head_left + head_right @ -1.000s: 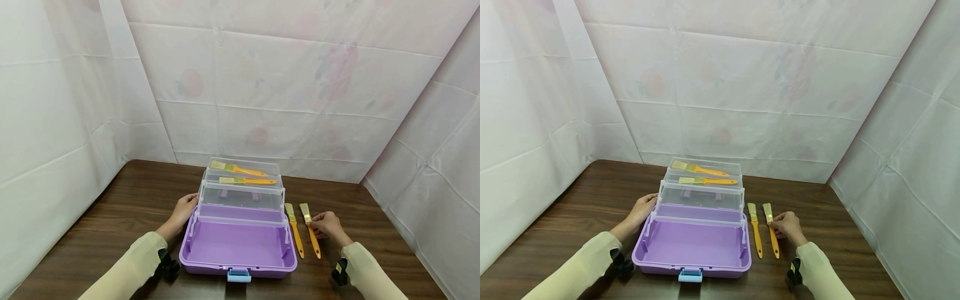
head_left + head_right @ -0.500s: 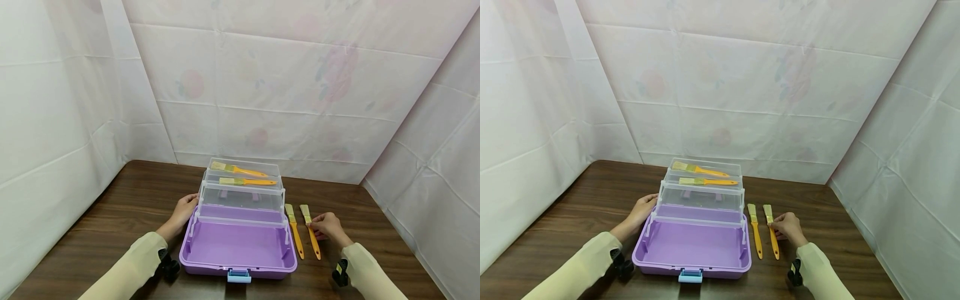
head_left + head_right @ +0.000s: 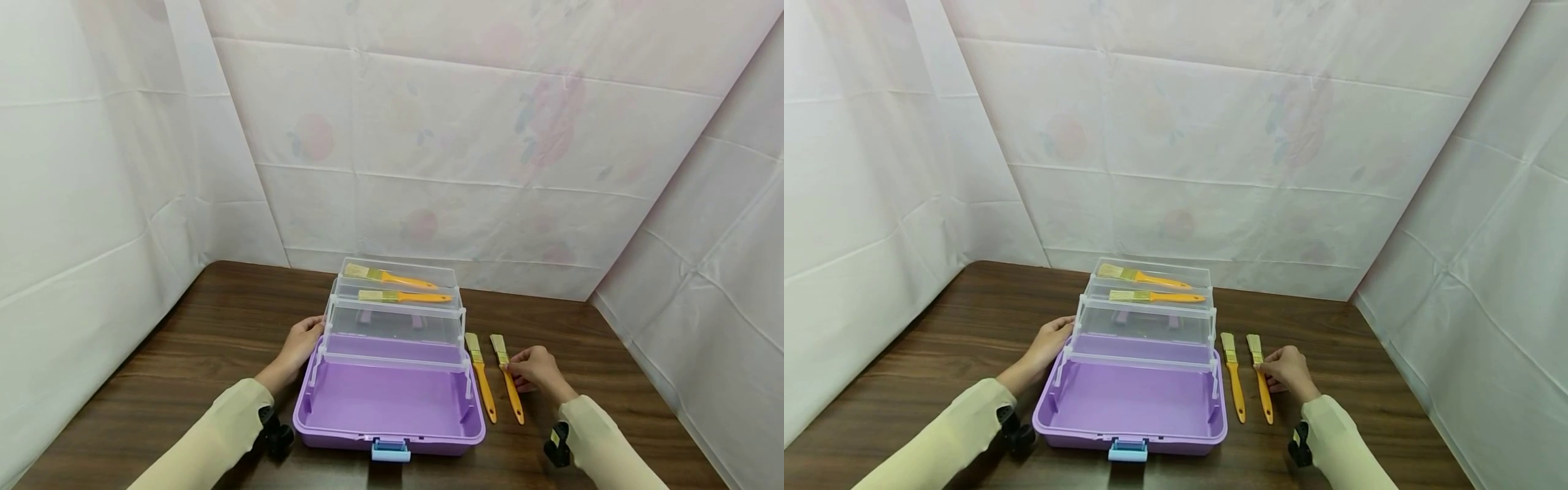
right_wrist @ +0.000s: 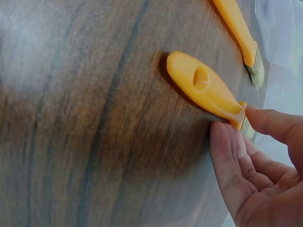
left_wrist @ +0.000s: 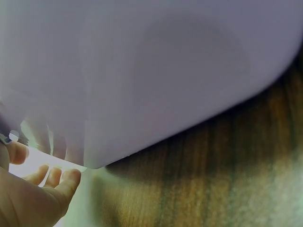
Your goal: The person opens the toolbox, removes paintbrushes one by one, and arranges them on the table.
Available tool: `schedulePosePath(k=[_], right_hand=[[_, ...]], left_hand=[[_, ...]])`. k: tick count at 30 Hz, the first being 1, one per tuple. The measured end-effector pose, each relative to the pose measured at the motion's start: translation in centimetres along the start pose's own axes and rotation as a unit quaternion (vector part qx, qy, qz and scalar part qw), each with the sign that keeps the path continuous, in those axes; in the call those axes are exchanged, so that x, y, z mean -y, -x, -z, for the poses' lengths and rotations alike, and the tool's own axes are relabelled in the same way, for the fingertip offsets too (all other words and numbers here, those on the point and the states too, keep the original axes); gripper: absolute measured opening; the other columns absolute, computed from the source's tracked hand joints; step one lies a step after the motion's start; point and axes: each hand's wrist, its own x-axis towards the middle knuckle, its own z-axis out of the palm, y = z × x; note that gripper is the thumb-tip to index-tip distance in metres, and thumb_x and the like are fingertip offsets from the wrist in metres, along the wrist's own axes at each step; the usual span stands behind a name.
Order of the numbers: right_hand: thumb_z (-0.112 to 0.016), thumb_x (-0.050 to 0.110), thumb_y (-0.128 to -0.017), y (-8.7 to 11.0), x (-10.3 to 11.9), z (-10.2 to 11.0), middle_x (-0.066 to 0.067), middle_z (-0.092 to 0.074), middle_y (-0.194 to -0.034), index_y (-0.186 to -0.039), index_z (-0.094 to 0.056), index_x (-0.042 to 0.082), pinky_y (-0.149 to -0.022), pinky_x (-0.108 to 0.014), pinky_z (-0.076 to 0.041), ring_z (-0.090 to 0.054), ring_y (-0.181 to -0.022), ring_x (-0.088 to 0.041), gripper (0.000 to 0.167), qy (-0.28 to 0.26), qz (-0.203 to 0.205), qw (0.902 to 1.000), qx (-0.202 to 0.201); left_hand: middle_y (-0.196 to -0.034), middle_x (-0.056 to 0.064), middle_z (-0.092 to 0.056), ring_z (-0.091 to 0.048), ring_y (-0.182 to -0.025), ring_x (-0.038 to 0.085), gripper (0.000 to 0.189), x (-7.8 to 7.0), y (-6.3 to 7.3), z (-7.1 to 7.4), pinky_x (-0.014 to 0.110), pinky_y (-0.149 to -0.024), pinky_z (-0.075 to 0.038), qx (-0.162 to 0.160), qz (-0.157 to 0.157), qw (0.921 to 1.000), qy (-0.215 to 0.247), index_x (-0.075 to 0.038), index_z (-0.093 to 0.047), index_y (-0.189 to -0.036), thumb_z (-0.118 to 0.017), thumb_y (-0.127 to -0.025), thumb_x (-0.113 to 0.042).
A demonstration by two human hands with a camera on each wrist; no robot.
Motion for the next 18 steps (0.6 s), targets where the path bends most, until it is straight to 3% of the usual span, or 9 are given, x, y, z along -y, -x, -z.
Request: schedulePosePath(k=[10,18], right_hand=[[-0.065,0.004,-0.086,0.4,1.4,0.9,-0.011,-0.064,-0.072,-0.093,-0.064,-0.009,-0.053,-0.035,-0.054,-0.061,-0.056,-0.020,0.015,0.018,0.016,0.9997,0.001],[-0.065,0.002,-0.086,0.6,3.1,1.7,-0.017,-0.064,-0.079,-0.099,-0.060,-0.011,-0.056,-0.039,-0.055,-0.060,-0.059,-0.021,0.019,0.000,0.032,0.9994,0.009]], left_hand=[[-0.124,0.028,-0.054,-0.054,-0.106,0.028,0.040,-0.1,0.1,0.0,0.029,-0.083,-0.045,0.000,0.002,1.0000,0.006,0.011,-0.049,-0.130,-0.042,-0.101,-0.016],[-0.125,0.028,-0.054,-0.053,-0.108,0.029,0.041,-0.1,0.0,0.0,0.030,-0.086,-0.044,0.003,-0.002,0.9999,0.010,0.012,-0.048,-0.130,-0.041,-0.101,-0.015]])
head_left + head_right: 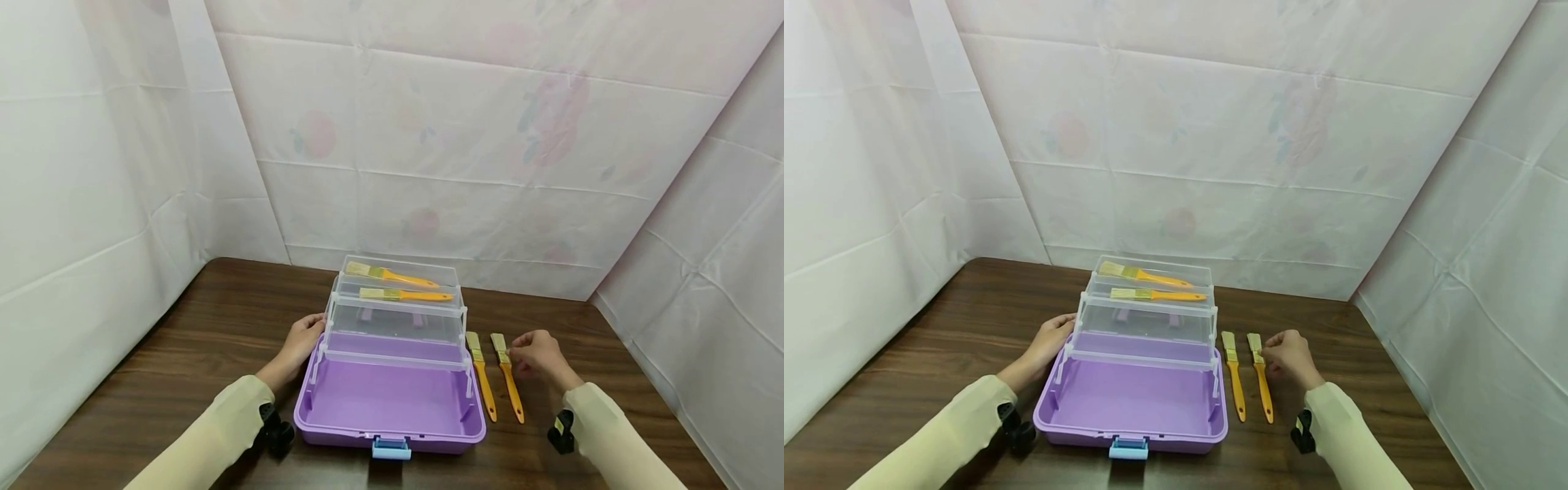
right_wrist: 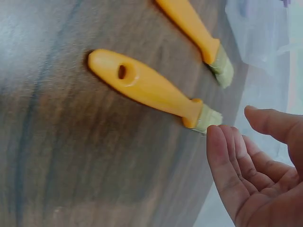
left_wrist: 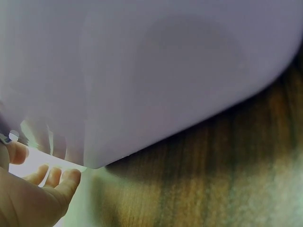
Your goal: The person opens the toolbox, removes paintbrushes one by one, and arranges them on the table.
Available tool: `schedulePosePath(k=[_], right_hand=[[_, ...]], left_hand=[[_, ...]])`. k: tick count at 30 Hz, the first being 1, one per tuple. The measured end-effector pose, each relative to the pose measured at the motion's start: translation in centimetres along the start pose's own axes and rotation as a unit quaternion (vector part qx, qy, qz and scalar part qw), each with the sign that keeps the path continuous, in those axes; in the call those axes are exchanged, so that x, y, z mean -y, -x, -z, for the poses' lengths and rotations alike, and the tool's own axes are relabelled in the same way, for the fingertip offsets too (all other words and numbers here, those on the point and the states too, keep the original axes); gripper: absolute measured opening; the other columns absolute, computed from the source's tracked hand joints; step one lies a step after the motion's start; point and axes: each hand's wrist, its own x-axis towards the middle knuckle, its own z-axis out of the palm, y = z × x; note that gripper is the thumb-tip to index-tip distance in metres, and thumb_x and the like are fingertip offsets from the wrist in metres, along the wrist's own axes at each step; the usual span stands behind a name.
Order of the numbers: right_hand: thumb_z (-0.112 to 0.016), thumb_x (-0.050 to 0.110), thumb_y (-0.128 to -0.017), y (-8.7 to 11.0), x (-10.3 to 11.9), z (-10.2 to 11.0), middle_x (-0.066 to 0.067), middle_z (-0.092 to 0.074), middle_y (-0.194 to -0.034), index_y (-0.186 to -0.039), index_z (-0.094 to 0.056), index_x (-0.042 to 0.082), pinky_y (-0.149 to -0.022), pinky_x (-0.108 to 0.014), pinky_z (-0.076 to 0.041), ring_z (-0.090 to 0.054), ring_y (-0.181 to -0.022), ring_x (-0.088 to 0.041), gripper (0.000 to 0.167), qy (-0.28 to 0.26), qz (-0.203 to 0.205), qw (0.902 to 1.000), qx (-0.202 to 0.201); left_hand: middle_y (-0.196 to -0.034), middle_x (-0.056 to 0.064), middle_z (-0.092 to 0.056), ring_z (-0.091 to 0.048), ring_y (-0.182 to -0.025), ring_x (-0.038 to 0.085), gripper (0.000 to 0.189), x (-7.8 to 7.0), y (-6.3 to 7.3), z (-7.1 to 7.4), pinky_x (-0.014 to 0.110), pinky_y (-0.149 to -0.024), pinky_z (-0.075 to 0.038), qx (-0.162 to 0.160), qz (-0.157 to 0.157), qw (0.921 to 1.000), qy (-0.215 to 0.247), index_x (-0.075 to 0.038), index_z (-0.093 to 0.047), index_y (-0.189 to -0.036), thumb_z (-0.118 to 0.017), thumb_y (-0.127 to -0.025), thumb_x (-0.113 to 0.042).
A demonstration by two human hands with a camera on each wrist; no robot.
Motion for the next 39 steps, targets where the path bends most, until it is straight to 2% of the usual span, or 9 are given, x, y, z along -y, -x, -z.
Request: schedulePosePath(k=[7,15,22,26,31,36,39], right_hand=[[-0.066,0.003,-0.086,-0.2,1.4,0.4,-0.020,-0.065,-0.078,-0.100,-0.061,-0.011,-0.053,-0.038,-0.055,-0.060,-0.057,-0.020,0.021,0.019,0.029,0.9994,-0.002],[-0.065,0.005,-0.087,-0.3,3.5,0.7,-0.023,-0.067,-0.085,-0.102,-0.061,-0.011,-0.055,-0.038,-0.055,-0.062,-0.058,-0.023,0.022,0.032,0.056,0.9979,0.002],[-0.066,0.008,-0.089,-0.6,5.9,1.0,-0.011,-0.067,-0.077,-0.108,-0.061,-0.010,-0.057,-0.038,-0.055,-0.062,-0.059,-0.022,0.027,0.030,0.070,0.9971,0.007],[-0.066,0.012,-0.089,-0.8,7.1,0.9,-0.012,-0.065,-0.078,-0.109,-0.061,-0.007,-0.053,-0.034,-0.054,-0.062,-0.060,-0.021,0.029,0.042,0.064,0.9971,0.002],[-0.067,0.014,-0.089,-1.1,8.4,0.6,-0.014,-0.064,-0.077,-0.108,-0.062,-0.005,-0.052,-0.032,-0.053,-0.064,-0.064,-0.027,0.028,0.046,0.074,0.9962,-0.002],[-0.068,0.013,-0.088,-1.1,9.6,0.2,-0.013,-0.065,-0.084,-0.107,-0.063,-0.004,-0.054,-0.031,-0.053,-0.061,-0.062,-0.019,0.025,0.031,0.081,0.9962,-0.001],[-0.068,0.012,-0.088,-1.2,10.1,0.0,-0.014,-0.065,-0.090,-0.105,-0.064,-0.004,-0.058,-0.031,-0.053,-0.060,-0.064,-0.017,0.024,0.032,0.102,0.9943,0.000]], left_hand=[[-0.124,0.027,-0.055,-0.054,-0.106,0.028,0.041,-0.1,-0.1,0.0,0.029,-0.084,-0.045,0.001,-0.001,1.0000,0.000,0.011,-0.048,-0.130,-0.041,-0.101,-0.016],[-0.126,0.028,-0.053,-0.052,-0.110,0.030,0.042,-0.1,0.0,0.1,0.034,-0.089,-0.043,0.001,0.004,1.0000,-0.007,0.011,-0.047,-0.132,-0.041,-0.101,-0.017],[-0.125,0.028,-0.054,-0.053,-0.108,0.029,0.041,-0.1,-0.1,0.1,0.030,-0.085,-0.044,-0.002,0.000,1.0000,-0.008,0.012,-0.047,-0.131,-0.040,-0.101,-0.015],[-0.125,0.028,-0.054,-0.053,-0.108,0.030,0.041,-0.1,-0.1,0.1,0.031,-0.085,-0.044,0.000,0.000,1.0000,-0.008,0.011,-0.047,-0.131,-0.040,-0.101,-0.016],[-0.126,0.028,-0.053,-0.053,-0.107,0.029,0.041,-0.1,0.0,0.1,0.030,-0.084,-0.045,0.002,0.002,0.9999,-0.011,0.010,-0.048,-0.132,-0.040,-0.102,-0.017],[-0.125,0.027,-0.054,-0.054,-0.106,0.028,0.041,0.0,0.0,0.0,0.027,-0.081,-0.044,0.000,0.002,0.9999,-0.013,0.010,-0.048,-0.131,-0.041,-0.102,-0.017],[-0.125,0.027,-0.054,-0.053,-0.107,0.028,0.040,0.1,0.0,0.0,0.028,-0.083,-0.044,0.000,0.001,0.9999,-0.013,0.010,-0.049,-0.131,-0.041,-0.102,-0.017]])
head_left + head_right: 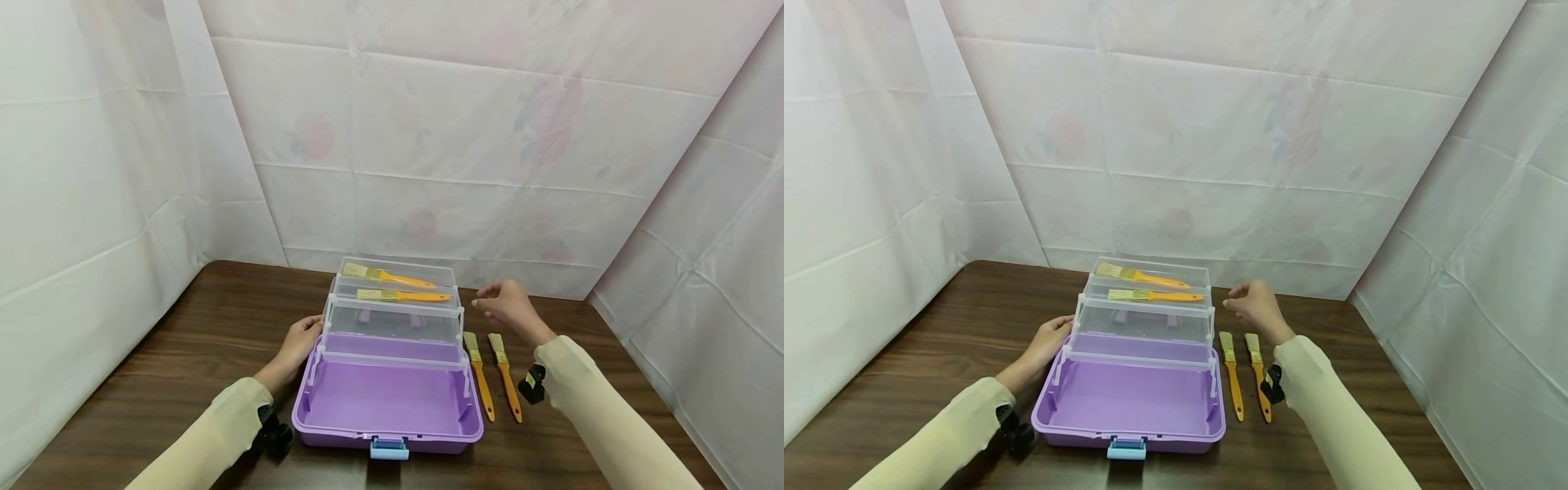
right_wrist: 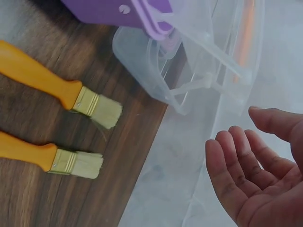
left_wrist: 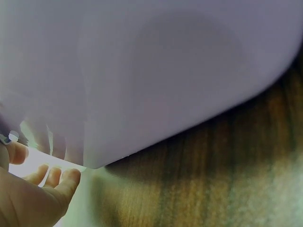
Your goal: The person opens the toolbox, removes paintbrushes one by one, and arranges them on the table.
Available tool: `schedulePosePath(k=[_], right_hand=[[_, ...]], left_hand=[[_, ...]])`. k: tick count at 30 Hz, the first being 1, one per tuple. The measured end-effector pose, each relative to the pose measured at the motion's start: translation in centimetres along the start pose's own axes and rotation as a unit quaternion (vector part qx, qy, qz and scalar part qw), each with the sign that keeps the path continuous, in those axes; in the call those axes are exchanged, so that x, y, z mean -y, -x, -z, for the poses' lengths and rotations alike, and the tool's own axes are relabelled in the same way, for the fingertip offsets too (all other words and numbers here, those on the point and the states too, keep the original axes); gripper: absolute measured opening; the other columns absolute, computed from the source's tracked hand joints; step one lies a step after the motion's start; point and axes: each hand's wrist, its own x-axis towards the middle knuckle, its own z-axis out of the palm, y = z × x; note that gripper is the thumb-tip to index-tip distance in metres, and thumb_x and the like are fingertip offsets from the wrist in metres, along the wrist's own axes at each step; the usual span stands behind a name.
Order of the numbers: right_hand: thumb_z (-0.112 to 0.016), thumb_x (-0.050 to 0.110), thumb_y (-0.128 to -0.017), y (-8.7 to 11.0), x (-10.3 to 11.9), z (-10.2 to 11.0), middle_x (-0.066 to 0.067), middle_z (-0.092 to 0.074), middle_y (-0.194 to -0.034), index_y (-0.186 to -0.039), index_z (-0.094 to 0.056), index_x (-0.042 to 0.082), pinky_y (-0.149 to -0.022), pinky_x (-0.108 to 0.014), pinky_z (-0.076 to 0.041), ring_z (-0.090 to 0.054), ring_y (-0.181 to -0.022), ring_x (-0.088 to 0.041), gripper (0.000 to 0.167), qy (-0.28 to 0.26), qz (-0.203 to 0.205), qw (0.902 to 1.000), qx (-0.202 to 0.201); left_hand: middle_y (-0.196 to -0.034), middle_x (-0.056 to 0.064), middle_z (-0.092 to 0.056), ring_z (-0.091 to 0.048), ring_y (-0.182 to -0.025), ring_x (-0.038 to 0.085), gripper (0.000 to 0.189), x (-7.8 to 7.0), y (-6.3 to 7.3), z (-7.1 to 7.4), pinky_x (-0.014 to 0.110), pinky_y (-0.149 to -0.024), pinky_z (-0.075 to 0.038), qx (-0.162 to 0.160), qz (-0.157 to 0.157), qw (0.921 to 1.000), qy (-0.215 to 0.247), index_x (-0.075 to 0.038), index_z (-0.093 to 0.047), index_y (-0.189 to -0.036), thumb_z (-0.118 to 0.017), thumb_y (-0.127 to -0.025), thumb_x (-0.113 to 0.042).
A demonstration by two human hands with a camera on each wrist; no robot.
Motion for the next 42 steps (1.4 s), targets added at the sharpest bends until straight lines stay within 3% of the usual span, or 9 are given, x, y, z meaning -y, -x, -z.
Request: schedulePosePath(k=[9,19,30,42], right_hand=[[-0.069,0.012,-0.086,-1.0,1.2,-1.4,-0.013,-0.065,-0.090,-0.099,-0.068,-0.002,-0.070,-0.036,-0.050,-0.059,-0.081,-0.024,0.019,0.052,0.079,0.9954,-0.016],[-0.070,0.009,-0.085,-1.4,3.7,-3.1,-0.011,-0.065,-0.085,-0.100,-0.068,-0.005,-0.060,-0.030,-0.048,-0.058,-0.073,-0.023,0.019,0.043,0.108,0.9932,0.000],[-0.071,0.010,-0.085,-2.1,5.9,-5.1,-0.009,-0.067,-0.086,-0.095,-0.071,0.000,-0.066,-0.034,-0.051,-0.061,-0.078,-0.022,0.015,0.063,0.144,0.9876,0.008],[-0.072,0.010,-0.084,-2.9,7.7,-7.1,-0.008,-0.068,-0.087,-0.098,-0.072,0.000,-0.069,-0.033,-0.051,-0.061,-0.078,-0.020,0.017,0.099,0.143,0.9844,0.028]], left_hand=[[-0.124,0.027,-0.055,-0.053,-0.106,0.028,0.040,0.0,-0.1,0.1,0.027,-0.081,-0.044,-0.002,-0.001,1.0000,0.002,0.010,-0.049,-0.130,-0.041,-0.101,-0.016],[-0.124,0.027,-0.055,-0.053,-0.107,0.029,0.041,0.1,-0.1,0.2,0.029,-0.084,-0.044,-0.002,-0.004,1.0000,-0.002,0.011,-0.049,-0.130,-0.040,-0.101,-0.016],[-0.125,0.027,-0.054,-0.052,-0.109,0.030,0.041,0.1,-0.1,0.2,0.032,-0.086,-0.043,-0.004,-0.001,1.0000,-0.005,0.011,-0.049,-0.130,-0.041,-0.101,-0.016],[-0.123,0.027,-0.055,-0.053,-0.106,0.028,0.041,0.1,0.0,0.2,0.028,-0.082,-0.043,-0.007,-0.004,1.0000,-0.001,0.011,-0.049,-0.129,-0.041,-0.100,-0.015]])
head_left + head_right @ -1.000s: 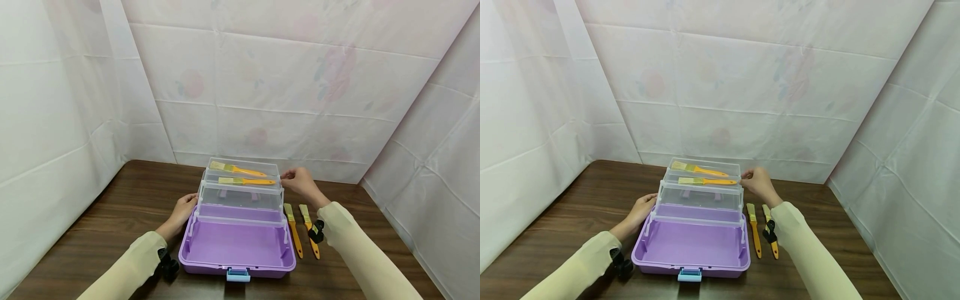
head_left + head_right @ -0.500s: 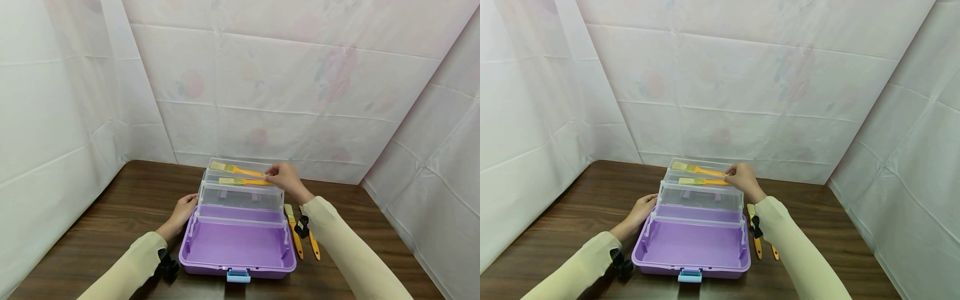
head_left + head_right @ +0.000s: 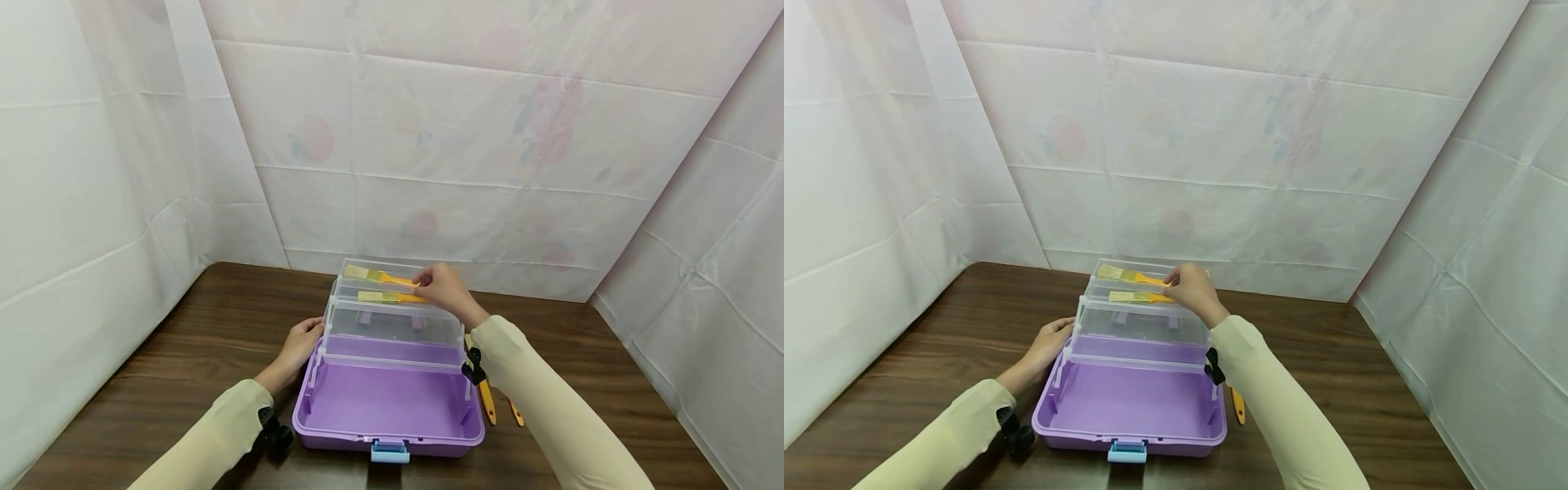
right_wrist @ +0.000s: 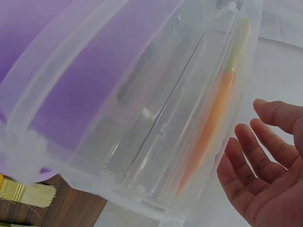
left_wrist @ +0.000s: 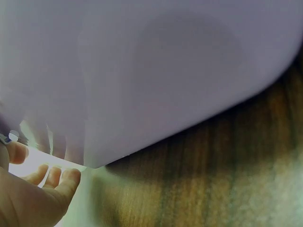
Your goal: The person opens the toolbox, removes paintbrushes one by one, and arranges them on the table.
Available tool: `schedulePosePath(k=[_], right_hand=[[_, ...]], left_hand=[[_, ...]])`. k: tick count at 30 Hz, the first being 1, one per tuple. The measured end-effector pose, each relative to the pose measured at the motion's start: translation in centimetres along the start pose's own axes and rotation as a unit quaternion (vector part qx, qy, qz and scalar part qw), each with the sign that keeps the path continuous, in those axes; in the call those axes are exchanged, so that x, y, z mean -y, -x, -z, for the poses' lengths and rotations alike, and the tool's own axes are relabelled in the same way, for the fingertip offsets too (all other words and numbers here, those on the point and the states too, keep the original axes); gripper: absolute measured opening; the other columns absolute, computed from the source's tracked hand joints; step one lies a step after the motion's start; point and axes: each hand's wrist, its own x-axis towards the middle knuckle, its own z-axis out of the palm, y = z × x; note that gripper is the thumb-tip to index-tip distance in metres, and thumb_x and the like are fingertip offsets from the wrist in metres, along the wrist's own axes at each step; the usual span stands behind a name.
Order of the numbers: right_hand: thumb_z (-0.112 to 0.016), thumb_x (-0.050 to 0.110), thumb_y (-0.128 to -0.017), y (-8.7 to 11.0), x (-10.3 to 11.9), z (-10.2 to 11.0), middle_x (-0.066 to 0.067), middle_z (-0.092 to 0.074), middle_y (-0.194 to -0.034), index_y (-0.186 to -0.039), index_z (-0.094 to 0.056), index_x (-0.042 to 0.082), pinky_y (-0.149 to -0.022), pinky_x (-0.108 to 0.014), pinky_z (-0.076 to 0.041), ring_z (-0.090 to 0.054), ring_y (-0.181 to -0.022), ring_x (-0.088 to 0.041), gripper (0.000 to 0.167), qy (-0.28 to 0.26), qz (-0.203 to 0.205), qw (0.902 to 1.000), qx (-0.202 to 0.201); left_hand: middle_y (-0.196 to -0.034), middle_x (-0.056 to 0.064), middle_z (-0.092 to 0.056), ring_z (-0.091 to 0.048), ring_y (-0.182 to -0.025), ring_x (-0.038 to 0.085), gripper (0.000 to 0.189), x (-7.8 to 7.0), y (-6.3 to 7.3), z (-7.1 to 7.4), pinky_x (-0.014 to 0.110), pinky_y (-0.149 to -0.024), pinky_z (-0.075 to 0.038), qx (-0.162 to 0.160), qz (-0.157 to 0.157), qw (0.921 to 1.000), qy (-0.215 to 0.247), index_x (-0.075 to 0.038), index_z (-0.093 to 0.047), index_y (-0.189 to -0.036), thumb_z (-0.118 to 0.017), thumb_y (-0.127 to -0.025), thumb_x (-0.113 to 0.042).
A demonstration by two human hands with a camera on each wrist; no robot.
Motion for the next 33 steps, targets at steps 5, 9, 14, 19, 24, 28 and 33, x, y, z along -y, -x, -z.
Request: schedulePosePath(k=[5,9,14,19,24,28,33], right_hand=[[-0.071,0.011,-0.085,-0.4,0.3,-0.6,-0.008,-0.068,-0.086,-0.097,-0.072,0.000,-0.066,-0.031,-0.052,-0.061,-0.075,-0.019,0.016,0.015,0.005,0.9999,0.006],[-0.070,0.011,-0.086,-0.4,0.7,-0.9,-0.008,-0.069,-0.085,-0.094,-0.072,0.000,-0.067,-0.031,-0.052,-0.062,-0.075,-0.019,0.014,0.032,0.017,0.9993,0.012],[-0.069,0.008,-0.086,-0.5,1.2,-1.2,-0.008,-0.070,-0.090,-0.094,-0.073,0.001,-0.073,-0.033,-0.052,-0.064,-0.082,-0.020,0.011,0.082,0.047,0.9953,0.020],[-0.070,0.009,-0.086,-0.6,1.5,-1.7,-0.008,-0.070,-0.091,-0.094,-0.074,0.002,-0.077,-0.034,-0.051,-0.065,-0.085,-0.021,0.012,0.122,0.066,0.9897,0.035],[-0.071,0.011,-0.086,-0.6,1.7,-2.0,-0.011,-0.070,-0.097,-0.101,-0.072,0.000,-0.081,-0.035,-0.051,-0.065,-0.091,-0.023,0.019,0.133,0.065,0.9878,0.046],[-0.070,0.011,-0.087,-0.6,1.8,-2.1,-0.011,-0.070,-0.101,-0.107,-0.071,-0.001,-0.082,-0.035,-0.051,-0.064,-0.094,-0.023,0.023,0.136,0.060,0.9877,0.048],[-0.069,0.008,-0.087,-0.6,1.8,-2.2,-0.011,-0.070,-0.103,-0.109,-0.070,0.000,-0.081,-0.034,-0.052,-0.065,-0.095,-0.022,0.024,0.138,0.061,0.9873,0.051]], left_hand=[[-0.123,0.028,-0.055,-0.054,-0.105,0.028,0.040,0.0,0.0,0.0,0.028,-0.082,-0.044,0.002,-0.004,1.0000,0.006,0.012,-0.049,-0.129,-0.040,-0.100,-0.014],[-0.122,0.028,-0.055,-0.054,-0.105,0.028,0.040,0.0,0.1,0.0,0.029,-0.084,-0.044,0.004,-0.005,0.9999,0.008,0.013,-0.048,-0.130,-0.040,-0.100,-0.014],[-0.122,0.028,-0.056,-0.054,-0.105,0.028,0.040,-0.1,0.2,0.0,0.030,-0.085,-0.044,0.004,-0.004,1.0000,0.008,0.012,-0.048,-0.130,-0.040,-0.101,-0.014],[-0.124,0.028,-0.055,-0.054,-0.107,0.029,0.040,-0.2,0.3,0.0,0.034,-0.088,-0.044,0.008,-0.003,0.9999,0.010,0.012,-0.047,-0.131,-0.040,-0.101,-0.014],[-0.123,0.028,-0.055,-0.055,-0.106,0.028,0.040,-0.1,0.3,0.0,0.032,-0.086,-0.044,0.007,-0.002,0.9999,0.010,0.012,-0.047,-0.131,-0.040,-0.101,-0.014],[-0.122,0.028,-0.056,-0.055,-0.104,0.027,0.040,0.0,0.2,-0.1,0.027,-0.082,-0.045,0.007,-0.004,0.9999,0.013,0.012,-0.047,-0.130,-0.040,-0.101,-0.013],[-0.122,0.028,-0.055,-0.054,-0.104,0.027,0.040,0.1,0.2,0.0,0.024,-0.079,-0.044,0.009,-0.006,0.9998,0.019,0.013,-0.047,-0.130,-0.039,-0.101,-0.013]])
